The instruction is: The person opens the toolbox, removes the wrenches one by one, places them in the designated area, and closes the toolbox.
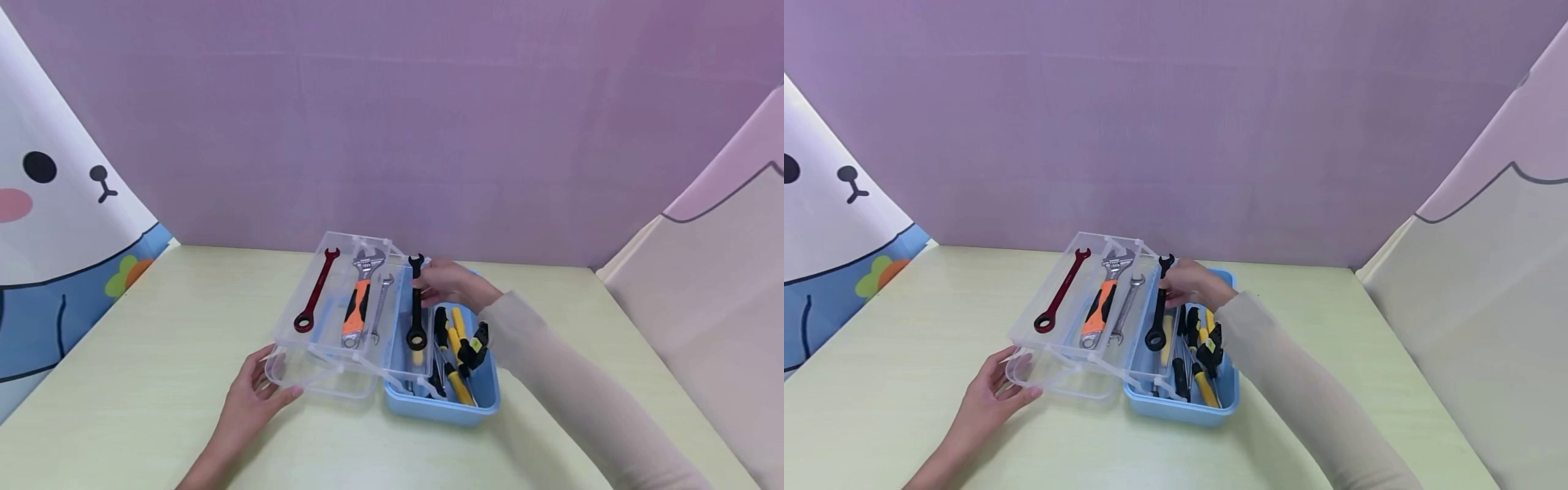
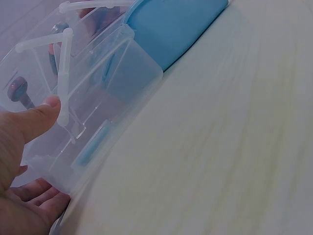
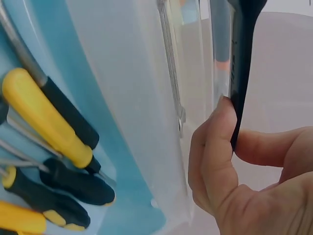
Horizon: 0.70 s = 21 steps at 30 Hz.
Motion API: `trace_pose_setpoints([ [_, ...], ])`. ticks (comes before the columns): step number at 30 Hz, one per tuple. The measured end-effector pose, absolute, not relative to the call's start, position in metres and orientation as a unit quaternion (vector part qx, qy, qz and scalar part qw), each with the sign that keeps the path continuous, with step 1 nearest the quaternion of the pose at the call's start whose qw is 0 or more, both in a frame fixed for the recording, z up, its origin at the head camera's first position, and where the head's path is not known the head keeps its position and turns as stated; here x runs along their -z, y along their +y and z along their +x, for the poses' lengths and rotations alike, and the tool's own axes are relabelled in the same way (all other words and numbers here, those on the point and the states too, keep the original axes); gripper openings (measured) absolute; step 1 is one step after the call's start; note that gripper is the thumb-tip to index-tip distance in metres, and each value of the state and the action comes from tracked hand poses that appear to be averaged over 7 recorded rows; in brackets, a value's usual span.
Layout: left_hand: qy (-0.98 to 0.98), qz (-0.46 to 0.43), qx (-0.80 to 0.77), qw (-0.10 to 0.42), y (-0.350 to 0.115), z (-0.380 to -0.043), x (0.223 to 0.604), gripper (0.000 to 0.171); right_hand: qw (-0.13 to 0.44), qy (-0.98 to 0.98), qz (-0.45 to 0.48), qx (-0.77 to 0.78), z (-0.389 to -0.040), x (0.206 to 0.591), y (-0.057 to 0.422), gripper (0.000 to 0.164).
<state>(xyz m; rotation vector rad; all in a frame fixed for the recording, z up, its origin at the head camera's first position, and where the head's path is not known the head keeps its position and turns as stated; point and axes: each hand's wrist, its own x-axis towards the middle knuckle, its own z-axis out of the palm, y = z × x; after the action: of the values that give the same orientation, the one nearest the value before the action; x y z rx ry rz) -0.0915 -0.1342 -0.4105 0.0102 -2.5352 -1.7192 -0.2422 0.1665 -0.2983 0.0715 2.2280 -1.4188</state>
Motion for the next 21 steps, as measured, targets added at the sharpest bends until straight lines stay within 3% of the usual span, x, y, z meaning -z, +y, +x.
trace_pose_setpoints([
  [3, -0.828, 0.000, 0.560, 0.041, -0.134, -0.092, 0.410, 0.080, 0.244, 0.819, 0.032, 0.518, -0.242, 0.294, 0.171, 0.008],
  [5, -0.828, -0.001, 0.558, 0.042, -0.134, -0.092, 0.410, 0.080, 0.244, 0.821, 0.030, 0.515, -0.242, 0.290, 0.175, 0.008],
  [13, -0.830, -0.004, 0.555, 0.049, -0.134, -0.092, 0.410, 0.078, 0.230, 0.831, 0.009, 0.506, -0.242, 0.282, 0.192, 0.030],
  [21, -0.833, -0.007, 0.552, 0.046, -0.134, -0.092, 0.410, 0.079, 0.226, 0.836, 0.010, 0.500, -0.240, 0.278, 0.209, 0.028],
])
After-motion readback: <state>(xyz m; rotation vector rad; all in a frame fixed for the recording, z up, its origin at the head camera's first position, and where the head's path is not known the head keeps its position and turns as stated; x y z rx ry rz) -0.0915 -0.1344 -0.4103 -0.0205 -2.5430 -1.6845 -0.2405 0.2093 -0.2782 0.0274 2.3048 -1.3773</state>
